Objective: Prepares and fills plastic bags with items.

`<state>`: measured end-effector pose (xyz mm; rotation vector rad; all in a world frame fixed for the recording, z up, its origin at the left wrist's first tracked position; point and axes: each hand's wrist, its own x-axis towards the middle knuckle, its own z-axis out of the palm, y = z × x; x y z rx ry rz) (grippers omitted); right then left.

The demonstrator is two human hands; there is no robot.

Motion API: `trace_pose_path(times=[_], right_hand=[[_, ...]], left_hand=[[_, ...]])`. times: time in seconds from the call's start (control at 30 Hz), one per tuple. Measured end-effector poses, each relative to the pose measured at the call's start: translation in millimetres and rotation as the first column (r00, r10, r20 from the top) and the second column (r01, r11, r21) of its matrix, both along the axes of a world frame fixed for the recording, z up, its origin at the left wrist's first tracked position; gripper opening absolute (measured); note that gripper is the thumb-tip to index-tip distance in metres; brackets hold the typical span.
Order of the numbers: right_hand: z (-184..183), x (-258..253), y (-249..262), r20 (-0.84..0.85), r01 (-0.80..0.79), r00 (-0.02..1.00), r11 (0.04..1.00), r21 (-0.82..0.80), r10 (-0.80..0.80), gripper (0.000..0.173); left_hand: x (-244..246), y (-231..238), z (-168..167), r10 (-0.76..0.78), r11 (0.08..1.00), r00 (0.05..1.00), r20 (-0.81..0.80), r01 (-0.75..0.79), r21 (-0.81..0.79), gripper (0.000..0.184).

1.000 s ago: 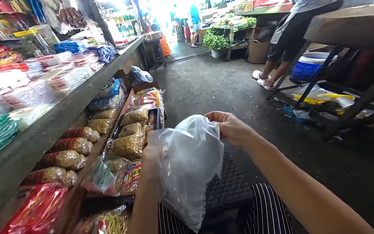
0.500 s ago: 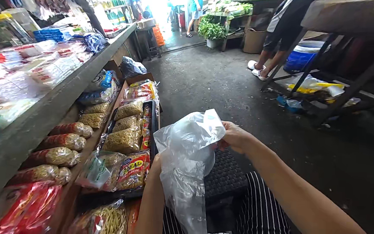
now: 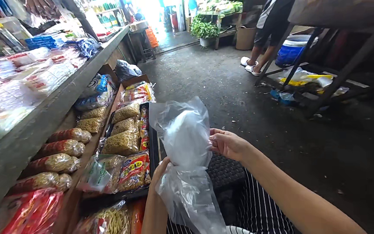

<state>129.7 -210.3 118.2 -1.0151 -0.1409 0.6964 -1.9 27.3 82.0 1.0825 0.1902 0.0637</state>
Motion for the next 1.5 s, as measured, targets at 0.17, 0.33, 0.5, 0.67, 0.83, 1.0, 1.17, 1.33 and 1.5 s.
trace_pose_path(times=[0.17, 0.33, 0.5, 0.67, 0.83, 1.0, 1.17, 1.33, 1.5], right_hand=[[8.7, -11.3, 3.0, 0.059, 0.060, 0.997, 0.995, -0.075, -0.056, 0.033], [12.3, -16.4, 2.7, -0.047, 0.089, 0.994, 0.988, -0.123, -0.095, 0.022], [14.0, -26.2, 0.2, -0.085, 0.093, 0.992, 0.995, -0.029, -0.095, 0.016], [4.9, -28.8, -2.0, -0.040, 0.056, 0.998, 0.996, 0.070, -0.053, 0.029], [-9.3, -38.2, 0.5, 0.195, 0.144, 0.975, 0.972, -0.186, -0.107, 0.033], [-41.9, -25.2, 7.5, 0.427, 0.237, 0.904, 0.868, -0.436, -0.032, 0.029], [-44.8, -16.7, 12.8, 0.407, 0.182, 0.913, 0.889, -0.419, 0.005, 0.024], [-47.8, -18.4, 5.6, 0.136, 0.080, 0.988, 0.995, -0.056, -0.071, 0.016], [-45.3, -15.5, 16.6, 0.359, 0.161, 0.933, 0.921, -0.354, -0.025, 0.012]], left_hand=[[0.3, -6.6, 5.9, -0.019, 1.000, 0.993, -0.114, 0.018, -0.009, 0.023], [-3.6, -20.7, 19.3, 0.062, 0.998, 0.967, -0.248, -0.064, -0.001, 0.040], [-10.2, -12.3, -7.6, -0.092, 0.987, 0.994, 0.051, 0.098, -0.129, 0.045], [-13.4, -15.7, -21.6, -0.077, 0.945, 0.974, 0.212, 0.139, -0.295, 0.030], [-10.8, -3.7, -45.8, -0.120, 0.973, 0.983, 0.138, 0.144, -0.178, 0.014], [-7.7, -23.8, -36.8, 0.118, 0.984, 0.991, -0.058, -0.108, 0.143, 0.019], [-2.9, -21.3, -52.4, 0.174, 0.973, 0.985, 0.012, -0.173, 0.154, 0.018], [-2.9, -12.9, -73.7, 0.119, 0.970, 0.979, 0.163, -0.080, -0.228, 0.025], [2.8, -16.0, -66.2, 0.139, 0.987, 0.990, 0.038, -0.135, -0.092, 0.027]])
